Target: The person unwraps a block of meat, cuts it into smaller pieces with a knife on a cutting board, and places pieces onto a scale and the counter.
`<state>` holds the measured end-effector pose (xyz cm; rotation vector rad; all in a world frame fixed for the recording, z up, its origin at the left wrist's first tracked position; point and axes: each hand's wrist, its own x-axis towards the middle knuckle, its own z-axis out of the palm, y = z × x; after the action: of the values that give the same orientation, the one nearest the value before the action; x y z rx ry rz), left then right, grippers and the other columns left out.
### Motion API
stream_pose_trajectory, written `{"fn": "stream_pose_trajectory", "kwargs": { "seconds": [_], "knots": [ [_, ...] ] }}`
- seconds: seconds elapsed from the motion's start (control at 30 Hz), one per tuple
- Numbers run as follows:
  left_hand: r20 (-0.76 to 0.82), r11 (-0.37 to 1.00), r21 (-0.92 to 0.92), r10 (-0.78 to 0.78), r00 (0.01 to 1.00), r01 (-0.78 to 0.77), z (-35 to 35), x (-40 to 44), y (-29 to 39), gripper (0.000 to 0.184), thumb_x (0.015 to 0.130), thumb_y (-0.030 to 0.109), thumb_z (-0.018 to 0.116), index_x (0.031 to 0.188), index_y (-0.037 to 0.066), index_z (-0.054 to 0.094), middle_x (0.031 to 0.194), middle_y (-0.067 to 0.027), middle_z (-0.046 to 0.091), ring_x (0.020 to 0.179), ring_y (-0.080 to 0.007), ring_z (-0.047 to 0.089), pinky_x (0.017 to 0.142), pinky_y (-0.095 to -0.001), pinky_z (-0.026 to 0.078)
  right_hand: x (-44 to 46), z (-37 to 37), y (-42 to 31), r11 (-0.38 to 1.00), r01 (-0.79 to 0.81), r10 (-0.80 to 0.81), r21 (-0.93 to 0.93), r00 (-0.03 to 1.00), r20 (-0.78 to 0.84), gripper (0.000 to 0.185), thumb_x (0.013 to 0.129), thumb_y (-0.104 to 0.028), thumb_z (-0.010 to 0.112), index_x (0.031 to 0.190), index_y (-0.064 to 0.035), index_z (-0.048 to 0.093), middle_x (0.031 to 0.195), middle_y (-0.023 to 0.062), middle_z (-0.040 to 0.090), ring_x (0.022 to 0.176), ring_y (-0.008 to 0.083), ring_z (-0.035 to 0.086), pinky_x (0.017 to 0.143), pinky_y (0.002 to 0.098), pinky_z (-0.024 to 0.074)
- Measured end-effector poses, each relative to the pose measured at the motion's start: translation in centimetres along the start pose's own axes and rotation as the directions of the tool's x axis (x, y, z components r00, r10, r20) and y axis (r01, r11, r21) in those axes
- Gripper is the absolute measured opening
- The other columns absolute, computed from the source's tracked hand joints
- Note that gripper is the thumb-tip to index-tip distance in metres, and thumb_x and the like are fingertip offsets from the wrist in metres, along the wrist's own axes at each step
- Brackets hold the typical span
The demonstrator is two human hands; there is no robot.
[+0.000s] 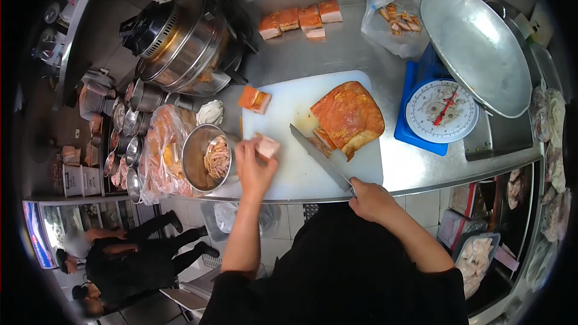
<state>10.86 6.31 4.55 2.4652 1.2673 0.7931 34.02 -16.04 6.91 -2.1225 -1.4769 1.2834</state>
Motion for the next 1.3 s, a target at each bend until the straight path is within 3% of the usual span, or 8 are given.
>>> {"fn": "stream_pose_trajectory", "kwargs": {
  "seconds": [0.27, 0.47, 0.57, 0.63, 0.8, 0.93, 1.03, 1.3],
  "knots": [
    [0.421, 0.895, 0.444, -0.257, 0.87, 0.05, 0.3, 8.3, -1.9, 0.068, 0.079, 0.036, 0.071, 0.137, 0.003, 0.054, 0.128, -0.0271, 0.058, 0.124, -0.0405, 0.057, 0.105, -0.0471, 0.045, -0.6, 1.0, -0.9, 0.997, -0.029, 0.027, -0.067, 0.999, -0.031, 0.036, 0.091, -0.019, 0.058, 0.122, -0.0009, 0.054, 0.104, 0.025, 0.071, 0.1, 0.0432, 0.068, 0.092, 0.0527, 0.0522],
    [0.475, 0.946, 0.294, -0.269, 0.838, 0.137, -0.2, 8.7, -2.8, 0.074, 0.089, 0.049, 0.068, 0.141, 0.0, 0.049, 0.129, -0.0299, 0.058, 0.122, -0.0428, 0.06, 0.104, -0.0445, 0.048, -1.0, 1.3, -1.4, 0.995, -0.029, 0.022, -0.096, 0.997, -0.068, 0.038, 0.091, -0.019, 0.058, 0.124, -0.0009, 0.055, 0.103, 0.0243, 0.072, 0.1, 0.0426, 0.069, 0.092, 0.0522, 0.0523],
    [0.387, 0.966, 0.105, -0.257, 0.886, 0.235, -1.2, 7.9, -1.5, 0.06, 0.095, 0.042, 0.066, 0.136, 0.0, 0.054, 0.125, -0.0266, 0.061, 0.112, -0.0407, 0.064, 0.099, -0.0445, 0.05, -1.0, 1.9, -1.1, 0.995, -0.01, 0.0, -0.102, 0.995, -0.098, 0.037, 0.091, -0.02, 0.059, 0.123, -0.0015, 0.056, 0.099, 0.0245, 0.072, 0.097, 0.0433, 0.069, 0.09, 0.0529, 0.0527],
    [0.153, 0.986, -0.082, -0.133, 0.979, 0.147, -1.1, 6.7, -1.4, 0.041, 0.095, 0.028, 0.066, 0.128, 0.002, 0.062, 0.121, -0.023, 0.063, 0.105, -0.0384, 0.065, 0.096, -0.0447, 0.051, -1.6, 2.7, -0.4, 0.994, 0.007, -0.021, -0.105, 0.992, -0.125, 0.036, 0.09, -0.02, 0.06, 0.122, -0.0021, 0.056, 0.097, 0.0249, 0.072, 0.095, 0.0441, 0.069, 0.088, 0.0536, 0.0531],
    [0.349, 0.973, -0.233, 0.089, 0.933, -0.006, 2.7, 0.8, 1.6, 0.025, 0.09, 0.017, 0.067, 0.112, 0.005, 0.067, 0.117, -0.0159, 0.065, 0.105, -0.0373, 0.063, 0.091, -0.0455, 0.051, -5.5, 2.3, -1.1, 0.992, 0.007, 0.046, 0.128, 0.911, -0.409, 0.031, 0.088, -0.019, 0.066, 0.114, -0.0041, 0.057, 0.08, 0.0257, 0.068, 0.079, 0.0467, 0.068, 0.073, 0.0552, 0.0536],
    [0.15, 0.945, -0.27, 0.231, 0.961, -0.185, 6.0, -0.2, 3.9, 0.022, 0.088, 0.016, 0.067, 0.108, 0.006, 0.068, 0.116, -0.0113, 0.065, 0.107, -0.0342, 0.061, 0.09, -0.045, 0.049, -7.6, 0.8, -0.4, 0.977, -0.013, 0.133, 0.215, 0.822, -0.554, 0.023, 0.088, -0.018, 0.066, 0.101, -0.0012, 0.055, 0.058, 0.0182, 0.056, 0.05, 0.0327, 0.058, 0.053, 0.0428, 0.0445],
    [0.247, 0.96, -0.204, 0.24, 0.939, -0.192, 7.0, 0.2, 3.9, 0.024, 0.085, 0.02, 0.073, 0.104, 0.007, 0.067, 0.111, -0.0091, 0.065, 0.104, -0.0324, 0.06, 0.089, -0.0436, 0.048, -8.7, 0.1, -0.1, 0.968, -0.117, 0.214, 0.224, 0.852, -0.478, 0.027, 0.086, -0.017, 0.067, 0.105, -0.0013, 0.057, 0.068, 0.0239, 0.063, 0.066, 0.0451, 0.065, 0.063, 0.0532, 0.0499],
    [0.269, 0.983, -0.153, 0.14, 0.953, -0.101, 5.5, -3.4, 2.6, 0.016, 0.084, 0.015, 0.072, 0.097, 0.007, 0.069, 0.098, -0.0089, 0.065, 0.096, -0.032, 0.061, 0.083, -0.0443, 0.048, -7.9, 2.2, -0.7, 0.984, -0.037, 0.11, 0.171, 0.893, -0.436, 0.029, 0.088, -0.021, 0.067, 0.109, -0.0027, 0.059, 0.066, 0.0219, 0.062, 0.061, 0.0403, 0.063, 0.06, 0.0474, 0.048]
  ]
}}
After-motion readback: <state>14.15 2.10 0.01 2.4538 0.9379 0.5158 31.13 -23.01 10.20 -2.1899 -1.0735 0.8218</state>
